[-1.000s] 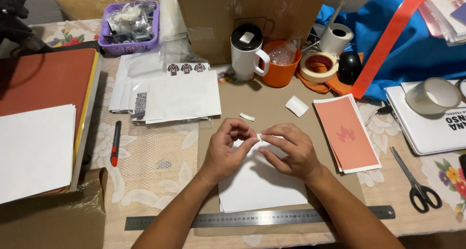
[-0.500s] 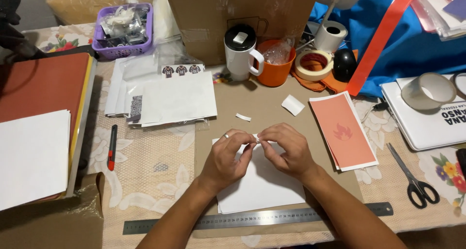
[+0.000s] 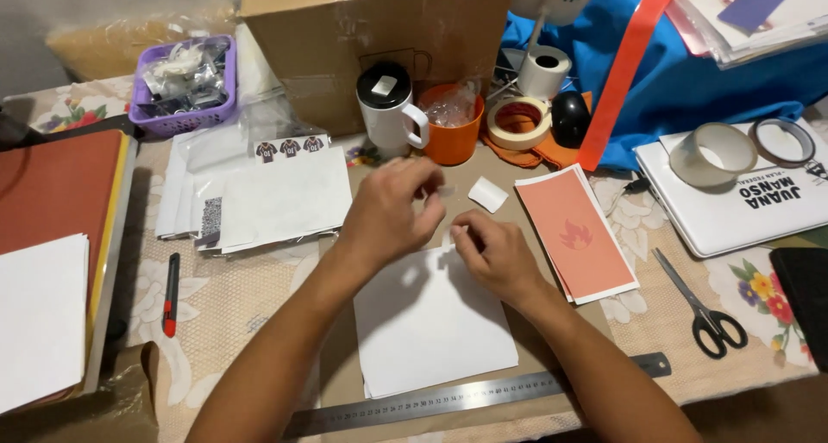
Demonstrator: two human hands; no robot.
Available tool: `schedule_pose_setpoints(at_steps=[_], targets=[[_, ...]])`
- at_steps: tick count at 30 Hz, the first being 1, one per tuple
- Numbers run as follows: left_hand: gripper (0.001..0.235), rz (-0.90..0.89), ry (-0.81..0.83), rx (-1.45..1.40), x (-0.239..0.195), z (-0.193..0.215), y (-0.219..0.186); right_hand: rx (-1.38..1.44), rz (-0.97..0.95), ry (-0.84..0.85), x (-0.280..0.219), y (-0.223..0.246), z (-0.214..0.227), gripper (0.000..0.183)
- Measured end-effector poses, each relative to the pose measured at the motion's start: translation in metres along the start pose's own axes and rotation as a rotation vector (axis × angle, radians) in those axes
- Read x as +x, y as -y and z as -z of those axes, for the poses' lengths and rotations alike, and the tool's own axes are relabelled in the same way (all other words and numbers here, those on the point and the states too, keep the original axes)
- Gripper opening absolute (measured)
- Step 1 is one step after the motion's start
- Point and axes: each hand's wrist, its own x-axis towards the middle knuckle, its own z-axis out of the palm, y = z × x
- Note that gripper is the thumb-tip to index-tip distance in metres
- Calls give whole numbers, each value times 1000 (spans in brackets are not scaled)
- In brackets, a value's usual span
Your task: The person assembles a small paper booklet by folding a white sheet and attaching small white paper tabs to the edges using adhesive. The person repeatedly folds, aligns, and presses the tabs onto the booklet, handling the paper and tabs by hand.
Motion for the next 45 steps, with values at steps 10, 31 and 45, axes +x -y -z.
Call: schedule_pose_setpoints(at_steps=[10, 31, 45], targets=[[24, -32, 53, 434, 156, -184, 70, 126, -54, 207, 4, 15, -9, 12], [12, 259, 183, -35, 104, -36, 24, 143, -5, 156, 2, -2, 0, 19], [48, 751, 376, -803, -78, 20, 30, 123, 336, 222, -3, 3, -2, 17]])
